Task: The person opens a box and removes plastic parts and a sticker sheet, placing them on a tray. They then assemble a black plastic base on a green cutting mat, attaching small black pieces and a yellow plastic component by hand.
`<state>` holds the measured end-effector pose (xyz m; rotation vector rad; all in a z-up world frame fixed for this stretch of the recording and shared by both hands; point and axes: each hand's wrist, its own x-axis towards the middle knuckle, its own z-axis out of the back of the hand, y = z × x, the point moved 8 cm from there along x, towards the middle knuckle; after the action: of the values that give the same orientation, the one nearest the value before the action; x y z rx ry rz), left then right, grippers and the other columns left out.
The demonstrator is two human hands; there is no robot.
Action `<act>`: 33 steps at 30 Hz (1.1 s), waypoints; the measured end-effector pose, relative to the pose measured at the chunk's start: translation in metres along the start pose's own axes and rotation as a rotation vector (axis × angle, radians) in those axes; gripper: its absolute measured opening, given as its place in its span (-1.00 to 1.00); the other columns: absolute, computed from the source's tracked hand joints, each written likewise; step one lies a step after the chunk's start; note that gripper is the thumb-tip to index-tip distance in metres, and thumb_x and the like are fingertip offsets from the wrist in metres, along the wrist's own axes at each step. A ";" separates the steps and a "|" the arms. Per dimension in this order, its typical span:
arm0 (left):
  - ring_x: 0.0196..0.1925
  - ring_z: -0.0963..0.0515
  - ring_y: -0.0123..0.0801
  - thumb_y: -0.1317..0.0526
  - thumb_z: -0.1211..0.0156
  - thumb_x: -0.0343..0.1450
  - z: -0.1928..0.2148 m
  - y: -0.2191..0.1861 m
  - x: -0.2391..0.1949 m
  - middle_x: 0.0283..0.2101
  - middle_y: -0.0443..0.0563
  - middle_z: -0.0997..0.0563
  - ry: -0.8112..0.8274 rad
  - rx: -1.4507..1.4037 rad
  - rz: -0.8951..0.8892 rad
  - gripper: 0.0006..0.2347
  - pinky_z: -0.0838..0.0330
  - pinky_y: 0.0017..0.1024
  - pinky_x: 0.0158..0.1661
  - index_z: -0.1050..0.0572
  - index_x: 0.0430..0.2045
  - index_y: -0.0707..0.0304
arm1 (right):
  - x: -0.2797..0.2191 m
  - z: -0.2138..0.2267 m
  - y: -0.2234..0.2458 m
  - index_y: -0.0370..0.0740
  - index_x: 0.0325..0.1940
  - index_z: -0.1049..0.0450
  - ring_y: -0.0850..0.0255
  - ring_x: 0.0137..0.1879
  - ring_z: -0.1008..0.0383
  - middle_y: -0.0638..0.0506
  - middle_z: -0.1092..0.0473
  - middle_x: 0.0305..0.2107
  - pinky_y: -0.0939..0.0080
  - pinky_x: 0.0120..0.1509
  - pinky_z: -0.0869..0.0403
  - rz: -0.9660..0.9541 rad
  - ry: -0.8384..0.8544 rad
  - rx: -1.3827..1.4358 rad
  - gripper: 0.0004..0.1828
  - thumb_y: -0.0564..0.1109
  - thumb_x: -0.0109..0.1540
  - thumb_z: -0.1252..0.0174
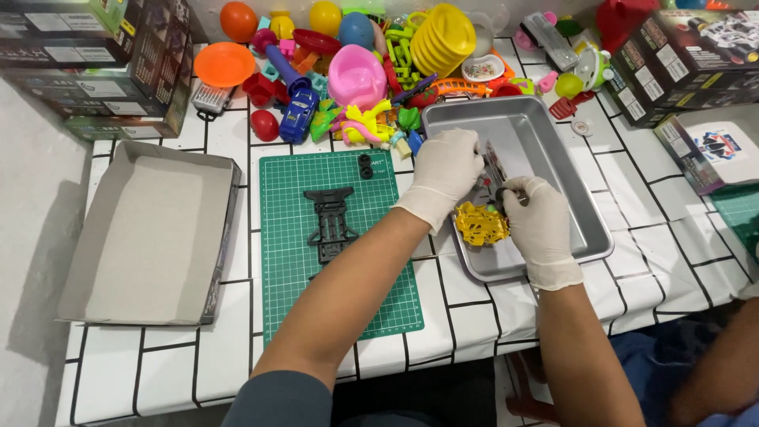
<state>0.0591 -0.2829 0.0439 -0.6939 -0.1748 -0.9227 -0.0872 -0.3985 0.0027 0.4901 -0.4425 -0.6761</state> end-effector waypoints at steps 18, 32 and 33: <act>-0.16 -0.67 -0.43 0.40 -0.12 0.47 0.153 0.091 -0.142 -0.12 0.06 -0.65 -0.154 -1.000 0.433 -0.80 -0.55 -0.44 0.00 -0.60 -0.08 0.25 | 0.008 -0.013 0.034 -0.15 -0.14 -0.62 0.33 -0.23 -0.55 -0.02 -0.55 -0.35 0.40 -0.09 -0.57 -0.216 0.037 0.547 -0.79 -0.14 0.14 -0.32; -0.03 -0.70 -0.21 0.41 -0.30 0.40 0.124 0.141 -0.176 -0.08 0.23 -0.69 -0.250 -1.416 0.551 -0.75 -0.57 -0.40 0.04 -0.58 -0.04 0.42 | -0.067 -0.018 0.217 -0.10 -0.09 -0.57 0.30 -0.24 -0.55 0.03 -0.57 -0.35 0.32 -0.06 -0.46 0.240 0.151 0.611 -0.79 -0.30 0.23 -0.25; -0.03 -0.70 -0.21 0.41 -0.30 0.40 0.123 0.143 -0.177 -0.08 0.23 -0.69 -0.255 -1.414 0.554 -0.75 -0.57 -0.40 0.04 -0.58 -0.04 0.42 | -0.067 -0.028 0.223 -0.10 -0.09 -0.57 0.30 -0.24 -0.55 0.03 -0.57 -0.35 0.32 -0.06 -0.46 0.243 0.156 0.613 -0.79 -0.30 0.23 -0.25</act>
<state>0.0814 -0.0298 -0.0044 -2.0394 0.4979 -0.2887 -0.0123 -0.1941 0.0894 1.0419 -0.5502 -0.2528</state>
